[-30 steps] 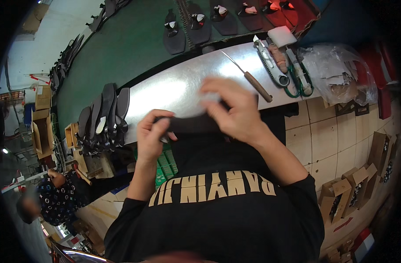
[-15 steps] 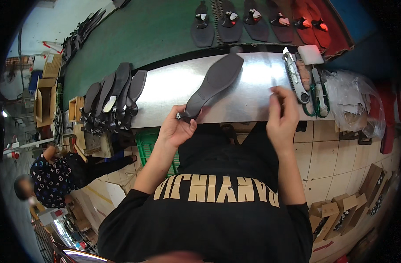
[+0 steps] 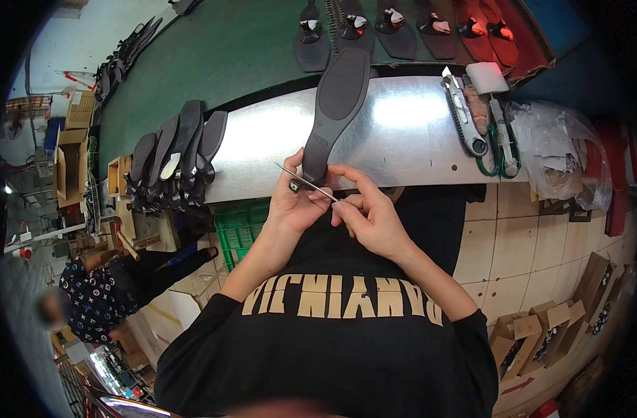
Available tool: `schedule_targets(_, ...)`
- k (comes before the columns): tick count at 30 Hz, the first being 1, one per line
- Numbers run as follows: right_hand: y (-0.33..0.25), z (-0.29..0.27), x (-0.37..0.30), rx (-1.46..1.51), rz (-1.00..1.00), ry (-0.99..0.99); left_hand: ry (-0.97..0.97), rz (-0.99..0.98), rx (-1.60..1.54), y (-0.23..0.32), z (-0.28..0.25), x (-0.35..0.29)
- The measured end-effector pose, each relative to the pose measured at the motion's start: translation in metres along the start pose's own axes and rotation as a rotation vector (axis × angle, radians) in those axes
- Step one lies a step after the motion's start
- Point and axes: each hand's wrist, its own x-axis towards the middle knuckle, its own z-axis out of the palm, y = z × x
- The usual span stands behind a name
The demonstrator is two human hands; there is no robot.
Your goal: Applying adhesive and attaching components to shoe soles on a manufacturing line.
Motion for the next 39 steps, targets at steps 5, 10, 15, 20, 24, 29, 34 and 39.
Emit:
schedule_targets(5,0.007,0.004,-0.001,0.027,-0.029,0.049,0.025,0.124,0.06,-0.007,0.0,0.004)
schedule_targets(10,0.011,0.002,0.0,0.064,0.005,0.059,-0.029,0.108,0.135,-0.007,-0.007,0.006)
schedule_targets(15,0.01,-0.002,0.002,0.092,0.012,0.047,-0.006,0.04,0.07,-0.005,-0.012,0.01)
schedule_targets(20,0.008,0.001,0.014,-0.041,-0.199,0.385,0.0,0.034,0.059,-0.013,0.001,0.004)
schedule_targets(24,-0.001,0.006,0.026,0.057,-0.248,0.378,-0.085,0.133,0.155,-0.02,0.011,0.001)
schedule_targets(29,0.001,0.007,0.031,0.082,-0.225,0.369,-0.157,0.269,0.286,-0.023,0.007,0.002)
schedule_targets(34,0.012,-0.008,0.029,-0.123,-0.321,0.366,-0.076,-0.043,0.153,-0.019,0.018,-0.004)
schedule_targets(39,-0.004,-0.012,0.031,-0.355,-0.314,0.312,-0.026,-0.114,0.08,-0.007,0.009,0.004)
